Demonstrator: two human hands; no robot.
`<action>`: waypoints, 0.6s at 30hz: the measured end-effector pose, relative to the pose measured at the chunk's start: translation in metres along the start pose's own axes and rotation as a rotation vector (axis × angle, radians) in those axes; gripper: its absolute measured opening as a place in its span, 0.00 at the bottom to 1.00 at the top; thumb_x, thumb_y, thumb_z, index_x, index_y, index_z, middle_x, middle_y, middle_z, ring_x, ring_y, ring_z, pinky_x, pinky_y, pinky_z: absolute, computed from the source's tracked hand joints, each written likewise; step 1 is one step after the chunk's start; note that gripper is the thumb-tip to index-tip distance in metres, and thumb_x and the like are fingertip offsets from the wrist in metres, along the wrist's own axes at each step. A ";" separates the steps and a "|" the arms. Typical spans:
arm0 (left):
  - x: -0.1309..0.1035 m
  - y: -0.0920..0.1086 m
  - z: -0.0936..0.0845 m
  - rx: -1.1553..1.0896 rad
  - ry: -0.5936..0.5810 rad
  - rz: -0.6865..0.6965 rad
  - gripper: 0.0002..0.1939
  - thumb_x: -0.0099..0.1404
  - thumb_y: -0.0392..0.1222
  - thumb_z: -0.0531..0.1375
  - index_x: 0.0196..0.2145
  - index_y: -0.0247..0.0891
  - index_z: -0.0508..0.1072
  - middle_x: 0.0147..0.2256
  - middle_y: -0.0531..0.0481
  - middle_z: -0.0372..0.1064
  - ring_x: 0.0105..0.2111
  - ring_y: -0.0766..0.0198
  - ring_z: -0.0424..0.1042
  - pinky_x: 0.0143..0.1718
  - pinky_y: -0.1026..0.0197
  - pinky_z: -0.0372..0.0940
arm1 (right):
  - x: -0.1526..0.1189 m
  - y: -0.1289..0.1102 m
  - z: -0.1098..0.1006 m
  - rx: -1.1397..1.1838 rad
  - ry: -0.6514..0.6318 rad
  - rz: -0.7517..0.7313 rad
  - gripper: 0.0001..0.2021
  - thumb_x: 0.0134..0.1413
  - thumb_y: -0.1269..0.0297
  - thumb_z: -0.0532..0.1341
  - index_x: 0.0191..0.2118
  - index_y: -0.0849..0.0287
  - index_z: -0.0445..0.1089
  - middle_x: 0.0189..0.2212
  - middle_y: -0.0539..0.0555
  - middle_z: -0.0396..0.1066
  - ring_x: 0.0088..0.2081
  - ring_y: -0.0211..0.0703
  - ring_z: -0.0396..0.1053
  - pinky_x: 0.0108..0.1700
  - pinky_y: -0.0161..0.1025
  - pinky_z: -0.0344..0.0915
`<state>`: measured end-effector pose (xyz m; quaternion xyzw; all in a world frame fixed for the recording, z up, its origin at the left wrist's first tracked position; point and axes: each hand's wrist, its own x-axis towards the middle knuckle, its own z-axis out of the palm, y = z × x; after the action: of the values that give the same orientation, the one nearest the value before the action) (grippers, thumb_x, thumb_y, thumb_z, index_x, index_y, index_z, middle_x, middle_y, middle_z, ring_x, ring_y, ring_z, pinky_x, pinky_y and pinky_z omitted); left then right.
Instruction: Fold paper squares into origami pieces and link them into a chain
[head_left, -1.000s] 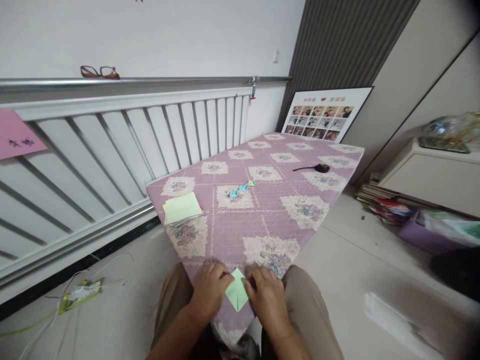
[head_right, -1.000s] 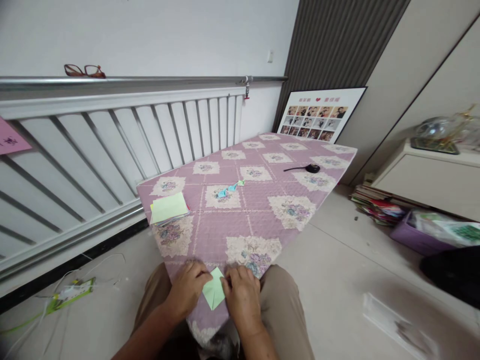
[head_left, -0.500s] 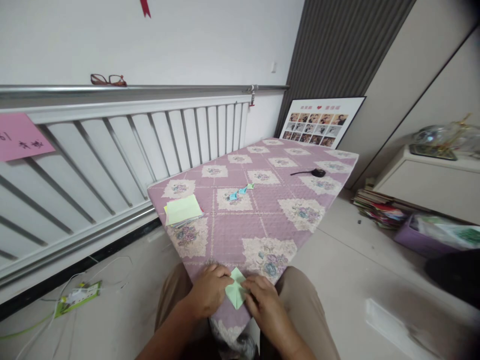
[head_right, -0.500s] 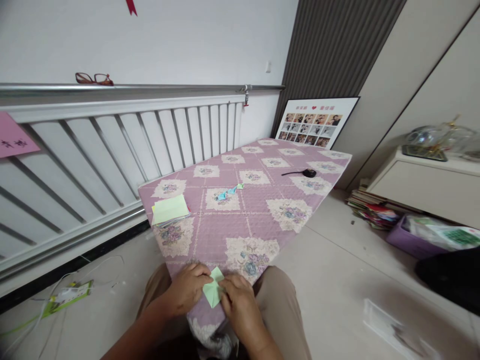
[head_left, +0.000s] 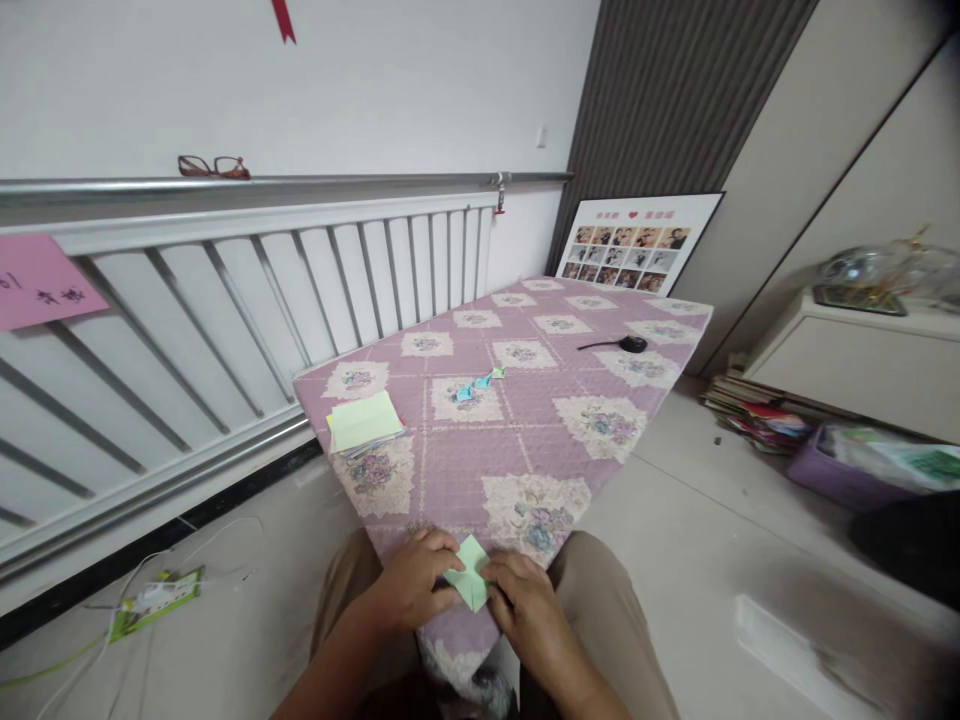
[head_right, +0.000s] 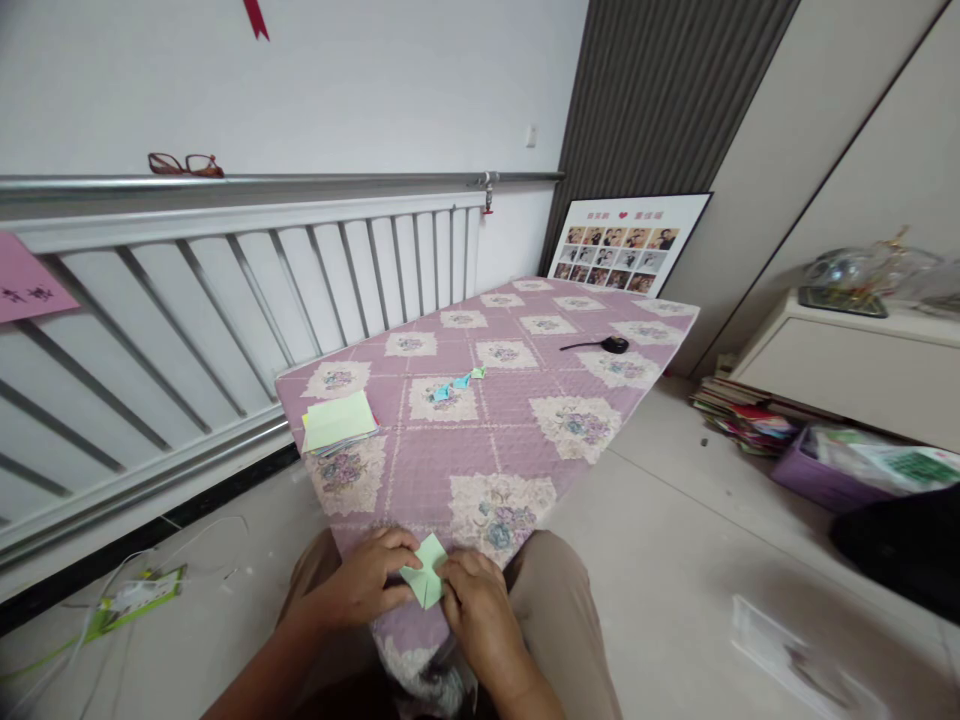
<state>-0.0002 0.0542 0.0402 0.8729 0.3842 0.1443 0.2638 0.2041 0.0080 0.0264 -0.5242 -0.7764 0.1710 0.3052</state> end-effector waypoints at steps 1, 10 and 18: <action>0.000 -0.002 0.000 -0.014 0.000 0.003 0.13 0.59 0.40 0.60 0.43 0.44 0.74 0.47 0.50 0.67 0.46 0.59 0.64 0.50 0.57 0.57 | 0.000 0.000 0.000 0.001 0.002 -0.001 0.15 0.48 0.78 0.54 0.37 0.53 0.71 0.36 0.53 0.72 0.40 0.45 0.68 0.45 0.43 0.62; 0.006 -0.008 0.005 -0.093 0.054 -0.053 0.10 0.61 0.37 0.56 0.39 0.42 0.75 0.43 0.50 0.71 0.44 0.62 0.66 0.48 0.59 0.58 | -0.001 0.004 0.005 -0.015 -0.018 0.008 0.14 0.50 0.79 0.54 0.37 0.54 0.70 0.35 0.52 0.71 0.40 0.45 0.67 0.44 0.43 0.61; 0.016 0.001 0.012 -0.042 0.145 -0.224 0.08 0.60 0.35 0.55 0.34 0.40 0.72 0.36 0.50 0.70 0.39 0.61 0.66 0.43 0.59 0.58 | -0.001 0.000 -0.001 -0.069 -0.082 0.015 0.12 0.54 0.76 0.54 0.40 0.54 0.69 0.37 0.53 0.69 0.42 0.46 0.65 0.46 0.44 0.60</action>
<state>0.0159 0.0614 0.0320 0.8061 0.4942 0.1847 0.2682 0.2049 0.0065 0.0271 -0.5328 -0.7897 0.1676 0.2537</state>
